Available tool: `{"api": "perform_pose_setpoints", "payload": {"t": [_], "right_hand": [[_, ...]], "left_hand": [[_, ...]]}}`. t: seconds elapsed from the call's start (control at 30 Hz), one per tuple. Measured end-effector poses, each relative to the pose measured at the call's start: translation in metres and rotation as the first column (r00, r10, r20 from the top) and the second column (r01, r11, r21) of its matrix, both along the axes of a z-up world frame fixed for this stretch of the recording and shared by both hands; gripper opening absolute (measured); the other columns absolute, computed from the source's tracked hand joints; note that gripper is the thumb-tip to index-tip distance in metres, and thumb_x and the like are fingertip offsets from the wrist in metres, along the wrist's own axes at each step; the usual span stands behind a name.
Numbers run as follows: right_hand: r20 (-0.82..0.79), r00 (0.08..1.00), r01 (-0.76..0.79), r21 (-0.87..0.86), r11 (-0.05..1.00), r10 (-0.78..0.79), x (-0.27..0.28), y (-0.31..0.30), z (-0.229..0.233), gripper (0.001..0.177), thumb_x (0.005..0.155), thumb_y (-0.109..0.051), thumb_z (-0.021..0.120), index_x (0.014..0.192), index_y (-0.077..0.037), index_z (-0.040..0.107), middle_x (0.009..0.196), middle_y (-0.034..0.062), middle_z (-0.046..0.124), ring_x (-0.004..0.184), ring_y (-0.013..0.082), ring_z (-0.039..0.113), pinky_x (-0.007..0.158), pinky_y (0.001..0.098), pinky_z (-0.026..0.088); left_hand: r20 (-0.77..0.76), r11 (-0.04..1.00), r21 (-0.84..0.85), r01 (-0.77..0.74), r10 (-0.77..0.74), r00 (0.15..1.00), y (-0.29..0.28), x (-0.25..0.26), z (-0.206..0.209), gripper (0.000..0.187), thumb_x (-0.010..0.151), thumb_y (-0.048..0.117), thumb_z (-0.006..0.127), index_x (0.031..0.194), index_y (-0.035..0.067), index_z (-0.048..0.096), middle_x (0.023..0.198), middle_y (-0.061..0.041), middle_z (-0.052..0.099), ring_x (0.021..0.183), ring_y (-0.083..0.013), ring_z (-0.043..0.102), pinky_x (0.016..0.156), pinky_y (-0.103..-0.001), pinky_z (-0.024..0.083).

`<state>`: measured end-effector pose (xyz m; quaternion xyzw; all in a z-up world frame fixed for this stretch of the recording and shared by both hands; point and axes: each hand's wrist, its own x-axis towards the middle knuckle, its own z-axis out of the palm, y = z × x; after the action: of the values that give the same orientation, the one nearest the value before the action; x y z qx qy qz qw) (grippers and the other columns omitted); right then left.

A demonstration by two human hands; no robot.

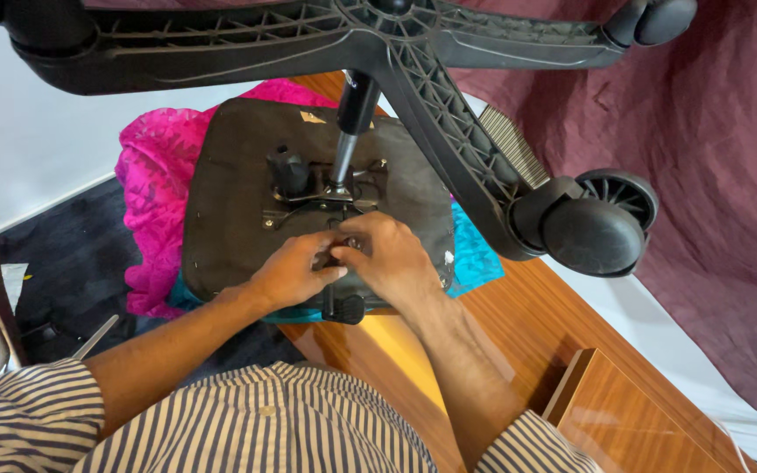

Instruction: The person uses a hex key to tighten screws on the underside of an office chair base. The chair is upside down on a wooden surface with colorful cloths underneath. The person works on multiple screw locations around the central gas lift column.

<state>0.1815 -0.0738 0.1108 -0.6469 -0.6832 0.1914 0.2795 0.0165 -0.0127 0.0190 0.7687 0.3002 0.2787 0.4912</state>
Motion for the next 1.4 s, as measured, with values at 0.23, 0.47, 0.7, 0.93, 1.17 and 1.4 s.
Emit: {"api": "perform_pose_setpoints", "payload": {"t": [0.23, 0.47, 0.7, 0.93, 1.17, 1.4], "right_hand": [[-0.039, 0.998, 0.036, -0.138, 0.99, -0.041, -0.003, 0.004, 0.002, 0.023, 0.08, -0.027, 0.077, 0.091, -0.007, 0.081, 0.085, 0.0153, 0.077, 0.085, 0.0305, 0.077, 0.079, 0.041, 0.058], [0.052, 0.978, 0.207, -0.163, 0.965, -0.201, -0.027, 0.014, 0.01, 0.035, 0.081, -0.039, 0.079, 0.084, -0.004, 0.079, 0.08, 0.0175, 0.077, 0.078, 0.0335, 0.077, 0.074, 0.0412, 0.06], [0.157, 0.977, 0.167, -0.127, 0.978, -0.147, -0.027, 0.008, 0.009, 0.035, 0.078, -0.036, 0.081, 0.089, -0.003, 0.078, 0.085, 0.0186, 0.076, 0.083, 0.0374, 0.075, 0.077, 0.0455, 0.059], [0.193, 0.962, 0.227, -0.166, 0.96, -0.194, -0.03, 0.013, 0.003, 0.026, 0.08, -0.028, 0.08, 0.089, -0.004, 0.078, 0.09, 0.0232, 0.074, 0.088, 0.0401, 0.072, 0.079, 0.047, 0.058], [0.082, 0.996, 0.046, -0.028, 0.999, -0.044, -0.02, 0.012, -0.005, 0.015, 0.076, -0.004, 0.068, 0.086, -0.006, 0.08, 0.094, 0.0156, 0.077, 0.091, 0.0311, 0.078, 0.082, 0.0413, 0.061], [0.352, 0.921, 0.275, -0.29, 0.916, -0.165, -0.031, 0.026, 0.006, 0.039, 0.086, -0.041, 0.082, 0.097, -0.005, 0.078, 0.098, 0.0205, 0.075, 0.097, 0.0375, 0.072, 0.088, 0.0454, 0.057]], "left_hand": [[-0.114, 0.999, -0.013, -0.03, 0.028, 0.993, -0.008, 0.0, 0.0, 0.039, 0.083, 0.024, 0.079, 0.113, 0.002, 0.069, 0.096, -0.012, 0.076, 0.086, -0.0195, 0.072, 0.079, -0.035, 0.055], [-0.175, 0.994, -0.058, -0.098, 0.086, 0.981, -0.004, -0.005, 0.002, 0.028, 0.085, 0.021, 0.077, 0.104, 0.001, 0.07, 0.086, -0.012, 0.077, 0.076, -0.0206, 0.074, 0.072, -0.035, 0.056], [-0.007, 0.995, -0.053, 0.081, -0.082, 0.997, 0.007, -0.004, -0.029, 0.024, 0.09, 0.004, 0.065, 0.114, 0.002, 0.066, 0.103, -0.011, 0.076, 0.096, -0.0179, 0.075, 0.085, -0.033, 0.057], [-0.055, 0.998, -0.063, 0.021, -0.025, 0.998, 0.01, -0.002, -0.035, 0.025, 0.089, 0.01, 0.07, 0.113, 0.003, 0.066, 0.098, -0.013, 0.076, 0.09, -0.0203, 0.074, 0.084, -0.035, 0.058], [0.052, 1.0, -0.019, 0.014, -0.013, 0.999, 0.011, -0.009, -0.012, 0.04, 0.085, 0.017, 0.078, 0.12, 0.001, 0.066, 0.106, -0.01, 0.076, 0.099, -0.018, 0.074, 0.091, -0.035, 0.055], [-0.084, 0.986, 0.047, -0.159, 0.163, 0.983, 0.007, -0.003, 0.005, 0.045, 0.073, 0.021, 0.087, 0.112, 0.002, 0.073, 0.095, -0.012, 0.077, 0.083, -0.0178, 0.075, 0.074, -0.034, 0.058]]}}
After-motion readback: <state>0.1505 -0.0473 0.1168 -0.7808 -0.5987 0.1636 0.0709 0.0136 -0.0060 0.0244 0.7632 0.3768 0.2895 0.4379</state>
